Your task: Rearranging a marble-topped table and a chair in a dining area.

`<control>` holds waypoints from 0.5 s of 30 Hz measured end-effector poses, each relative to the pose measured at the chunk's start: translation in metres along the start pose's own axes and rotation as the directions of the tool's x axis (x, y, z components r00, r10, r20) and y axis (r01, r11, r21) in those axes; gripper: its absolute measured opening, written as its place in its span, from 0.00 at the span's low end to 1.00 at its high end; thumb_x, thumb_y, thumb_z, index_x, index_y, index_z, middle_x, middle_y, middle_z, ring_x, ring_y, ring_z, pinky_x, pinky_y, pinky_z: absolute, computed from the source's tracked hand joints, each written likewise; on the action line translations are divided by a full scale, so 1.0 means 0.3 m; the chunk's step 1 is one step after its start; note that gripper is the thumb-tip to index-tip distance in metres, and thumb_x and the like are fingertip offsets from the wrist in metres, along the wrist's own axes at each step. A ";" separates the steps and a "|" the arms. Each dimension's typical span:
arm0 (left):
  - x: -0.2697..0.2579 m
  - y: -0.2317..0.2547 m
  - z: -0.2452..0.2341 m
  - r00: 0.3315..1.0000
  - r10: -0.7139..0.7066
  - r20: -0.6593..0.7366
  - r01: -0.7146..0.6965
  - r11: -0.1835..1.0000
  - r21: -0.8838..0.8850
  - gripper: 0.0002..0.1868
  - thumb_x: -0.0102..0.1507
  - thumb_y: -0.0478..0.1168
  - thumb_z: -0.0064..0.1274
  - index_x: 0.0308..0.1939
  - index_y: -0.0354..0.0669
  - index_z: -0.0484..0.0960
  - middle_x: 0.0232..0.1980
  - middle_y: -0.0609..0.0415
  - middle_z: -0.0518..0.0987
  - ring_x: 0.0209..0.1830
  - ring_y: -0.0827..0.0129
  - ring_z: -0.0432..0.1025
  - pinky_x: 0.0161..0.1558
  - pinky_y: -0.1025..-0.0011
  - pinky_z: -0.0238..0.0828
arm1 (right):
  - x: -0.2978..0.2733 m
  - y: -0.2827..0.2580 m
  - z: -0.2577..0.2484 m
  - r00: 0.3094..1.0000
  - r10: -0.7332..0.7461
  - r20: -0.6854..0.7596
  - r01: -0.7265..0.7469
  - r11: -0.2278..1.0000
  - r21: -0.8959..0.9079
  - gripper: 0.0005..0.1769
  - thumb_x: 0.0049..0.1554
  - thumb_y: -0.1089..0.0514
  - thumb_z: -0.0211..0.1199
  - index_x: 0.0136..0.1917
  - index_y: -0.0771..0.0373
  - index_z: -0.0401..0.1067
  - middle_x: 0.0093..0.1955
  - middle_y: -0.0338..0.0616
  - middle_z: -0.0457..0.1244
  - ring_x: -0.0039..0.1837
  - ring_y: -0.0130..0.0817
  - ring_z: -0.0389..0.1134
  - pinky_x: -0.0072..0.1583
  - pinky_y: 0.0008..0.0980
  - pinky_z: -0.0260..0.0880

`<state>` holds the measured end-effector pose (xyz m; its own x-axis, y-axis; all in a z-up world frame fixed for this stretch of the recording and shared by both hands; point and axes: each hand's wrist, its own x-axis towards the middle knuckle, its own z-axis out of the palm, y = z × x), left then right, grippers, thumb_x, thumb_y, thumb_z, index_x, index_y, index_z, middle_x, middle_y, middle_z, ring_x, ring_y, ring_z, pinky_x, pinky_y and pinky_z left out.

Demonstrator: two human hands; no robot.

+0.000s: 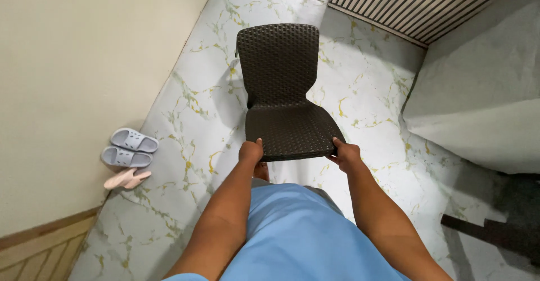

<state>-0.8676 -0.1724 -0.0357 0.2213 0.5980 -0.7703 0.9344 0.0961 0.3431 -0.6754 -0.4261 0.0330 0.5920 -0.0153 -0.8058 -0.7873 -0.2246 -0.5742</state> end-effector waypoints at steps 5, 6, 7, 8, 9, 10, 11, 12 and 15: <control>-0.101 -0.039 0.096 0.999 -0.035 -0.010 0.035 0.999 -0.036 0.33 0.69 0.61 0.46 0.55 0.29 0.82 0.57 0.34 0.81 0.58 0.44 0.77 0.59 0.55 0.73 | -0.022 -0.017 -0.096 0.998 0.001 0.062 0.006 0.993 -0.115 0.16 0.63 0.57 0.62 0.55 0.74 0.69 0.51 0.53 0.68 0.49 0.42 0.72 0.54 0.45 0.81; -0.125 -0.047 0.129 0.998 -0.063 -0.016 0.063 0.997 -0.033 0.34 0.68 0.61 0.46 0.55 0.30 0.81 0.57 0.35 0.81 0.59 0.45 0.76 0.59 0.55 0.73 | -0.029 -0.023 -0.120 0.998 0.010 0.063 -0.001 0.990 -0.144 0.16 0.63 0.57 0.62 0.56 0.73 0.69 0.51 0.52 0.68 0.49 0.42 0.72 0.54 0.45 0.80; -0.146 -0.061 0.168 0.997 -0.076 -0.017 0.075 0.996 -0.052 0.34 0.68 0.61 0.46 0.55 0.30 0.81 0.57 0.35 0.81 0.59 0.45 0.76 0.59 0.55 0.73 | -0.035 -0.030 -0.149 0.997 0.008 0.072 0.004 0.986 -0.164 0.16 0.63 0.57 0.62 0.56 0.73 0.69 0.51 0.52 0.68 0.49 0.42 0.72 0.54 0.45 0.80; -0.163 -0.076 0.203 0.996 -0.081 -0.035 0.077 0.993 -0.086 0.33 0.68 0.61 0.47 0.55 0.30 0.81 0.58 0.35 0.81 0.59 0.45 0.76 0.59 0.56 0.72 | -0.041 -0.036 -0.172 0.997 0.012 0.078 0.003 0.982 -0.191 0.16 0.63 0.57 0.62 0.56 0.73 0.69 0.51 0.52 0.68 0.49 0.42 0.72 0.54 0.45 0.81; -0.181 -0.090 0.237 0.995 -0.086 -0.053 0.079 0.990 -0.119 0.33 0.68 0.61 0.48 0.55 0.30 0.81 0.58 0.34 0.81 0.59 0.45 0.76 0.60 0.56 0.72 | -0.047 -0.042 -0.195 0.996 0.017 0.083 0.002 0.976 -0.218 0.16 0.63 0.56 0.62 0.56 0.73 0.69 0.51 0.52 0.68 0.49 0.42 0.72 0.54 0.44 0.81; -0.196 -0.107 0.273 0.993 -0.099 -0.056 0.091 0.987 -0.135 0.33 0.68 0.61 0.48 0.55 0.30 0.81 0.58 0.34 0.81 0.59 0.45 0.76 0.60 0.56 0.72 | -0.031 -0.029 -0.226 0.996 0.017 0.093 0.006 0.972 -0.235 0.16 0.63 0.56 0.62 0.56 0.73 0.69 0.51 0.52 0.68 0.49 0.42 0.72 0.54 0.44 0.81; -0.210 -0.124 0.311 0.990 -0.100 -0.095 0.087 0.988 -0.127 0.34 0.68 0.61 0.49 0.56 0.29 0.80 0.57 0.34 0.80 0.59 0.44 0.76 0.59 0.55 0.72 | -0.013 -0.016 -0.256 0.993 0.023 0.119 0.007 0.969 -0.248 0.15 0.63 0.56 0.62 0.55 0.72 0.69 0.50 0.51 0.68 0.49 0.42 0.72 0.54 0.44 0.81; -0.226 -0.138 0.353 0.986 -0.098 -0.132 0.083 0.990 -0.116 0.35 0.67 0.62 0.49 0.56 0.29 0.80 0.57 0.33 0.80 0.58 0.44 0.75 0.59 0.55 0.73 | 0.005 -0.005 -0.293 0.989 0.030 0.143 0.008 0.966 -0.259 0.15 0.63 0.57 0.61 0.55 0.72 0.70 0.50 0.51 0.68 0.48 0.42 0.72 0.53 0.45 0.81; -0.326 -0.166 0.422 0.987 -0.085 -0.140 0.065 0.988 -0.139 0.35 0.67 0.62 0.48 0.57 0.30 0.82 0.61 0.34 0.80 0.64 0.45 0.74 0.64 0.57 0.71 | 0.001 -0.004 -0.368 0.987 0.022 0.162 0.031 0.949 -0.315 0.14 0.63 0.56 0.62 0.55 0.70 0.70 0.49 0.49 0.68 0.48 0.40 0.72 0.53 0.44 0.81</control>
